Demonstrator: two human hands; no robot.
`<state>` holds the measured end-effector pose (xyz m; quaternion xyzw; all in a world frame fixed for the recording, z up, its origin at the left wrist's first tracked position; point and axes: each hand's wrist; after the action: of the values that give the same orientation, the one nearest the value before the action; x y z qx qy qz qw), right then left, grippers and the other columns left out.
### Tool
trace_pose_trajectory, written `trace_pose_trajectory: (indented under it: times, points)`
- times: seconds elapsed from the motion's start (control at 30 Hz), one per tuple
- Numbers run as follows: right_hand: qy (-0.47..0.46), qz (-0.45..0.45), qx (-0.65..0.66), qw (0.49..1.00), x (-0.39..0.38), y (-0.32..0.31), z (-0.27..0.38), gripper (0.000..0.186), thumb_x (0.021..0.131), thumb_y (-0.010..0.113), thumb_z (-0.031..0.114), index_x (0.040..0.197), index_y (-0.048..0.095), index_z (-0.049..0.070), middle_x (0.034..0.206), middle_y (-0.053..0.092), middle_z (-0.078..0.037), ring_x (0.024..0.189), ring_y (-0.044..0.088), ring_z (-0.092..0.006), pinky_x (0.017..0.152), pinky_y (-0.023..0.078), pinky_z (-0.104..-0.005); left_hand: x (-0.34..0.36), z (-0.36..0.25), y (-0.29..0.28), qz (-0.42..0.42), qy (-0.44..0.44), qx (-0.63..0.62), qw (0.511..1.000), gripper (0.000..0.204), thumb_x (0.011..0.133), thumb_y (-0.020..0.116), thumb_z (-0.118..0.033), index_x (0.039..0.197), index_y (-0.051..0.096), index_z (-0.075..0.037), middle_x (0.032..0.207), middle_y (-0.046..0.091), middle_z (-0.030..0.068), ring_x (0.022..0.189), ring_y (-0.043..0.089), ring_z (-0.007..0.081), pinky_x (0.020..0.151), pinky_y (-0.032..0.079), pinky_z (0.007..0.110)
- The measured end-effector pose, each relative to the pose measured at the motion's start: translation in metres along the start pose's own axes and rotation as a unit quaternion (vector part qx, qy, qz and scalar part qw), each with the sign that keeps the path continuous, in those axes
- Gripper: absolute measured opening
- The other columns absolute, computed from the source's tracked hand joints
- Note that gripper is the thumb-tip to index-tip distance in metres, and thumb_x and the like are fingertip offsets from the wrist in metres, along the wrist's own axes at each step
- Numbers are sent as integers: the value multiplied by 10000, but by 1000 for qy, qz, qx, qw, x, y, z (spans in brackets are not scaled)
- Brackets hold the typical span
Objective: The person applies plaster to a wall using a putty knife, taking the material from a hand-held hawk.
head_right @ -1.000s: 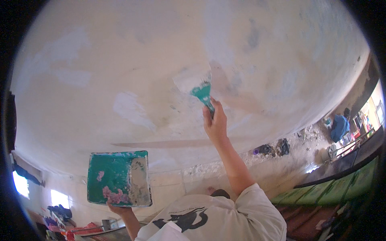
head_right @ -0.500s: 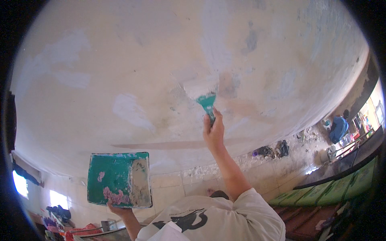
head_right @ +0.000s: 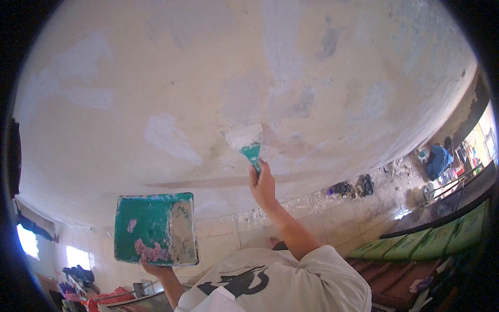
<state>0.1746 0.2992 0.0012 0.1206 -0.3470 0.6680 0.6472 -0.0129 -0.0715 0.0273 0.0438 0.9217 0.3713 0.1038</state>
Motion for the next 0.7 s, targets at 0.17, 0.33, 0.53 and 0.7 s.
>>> trace_pose_trajectory:
  times: [0.17,0.33,0.53,0.7]
  points:
    - [-76,-71,34,994,7,-12,-10,332,998,608,132,1251,456,-21,854,604,-127,660,554,-185,611,467,-313,2,4,0,-1,26,19,999,755,802,542,-399,1487,413,-109,1442,473,137,1291,469,341,1082,396,527]
    - [-57,-89,63,992,83,-30,31,344,1002,599,146,1261,457,-33,918,633,-180,669,583,-191,609,481,-315,-2,0,4,-21,5,-4,1000,755,793,552,-403,1476,424,-108,1424,486,141,1279,477,351,1050,419,543]
    - [-25,-73,39,996,85,-22,19,299,1016,582,161,1223,450,-11,787,591,-120,617,535,-177,574,442,-317,6,3,-10,-20,-20,-7,1000,762,784,561,-425,1463,435,-104,1401,503,145,1257,489,353,1030,425,548]
    - [71,8,43,997,19,-20,-17,385,999,611,184,1267,455,-44,975,655,-224,799,683,-276,697,532,-350,7,5,-18,-22,-25,-8,999,768,777,566,-437,1457,440,-104,1384,515,144,1244,497,352,1016,432,550]
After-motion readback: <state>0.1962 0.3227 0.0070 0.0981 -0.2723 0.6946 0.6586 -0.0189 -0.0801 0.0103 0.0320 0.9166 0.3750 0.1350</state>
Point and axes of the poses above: each hand's wrist, its own x-axis towards the middle knuckle, its own y-axis out of the palm, z = x × y
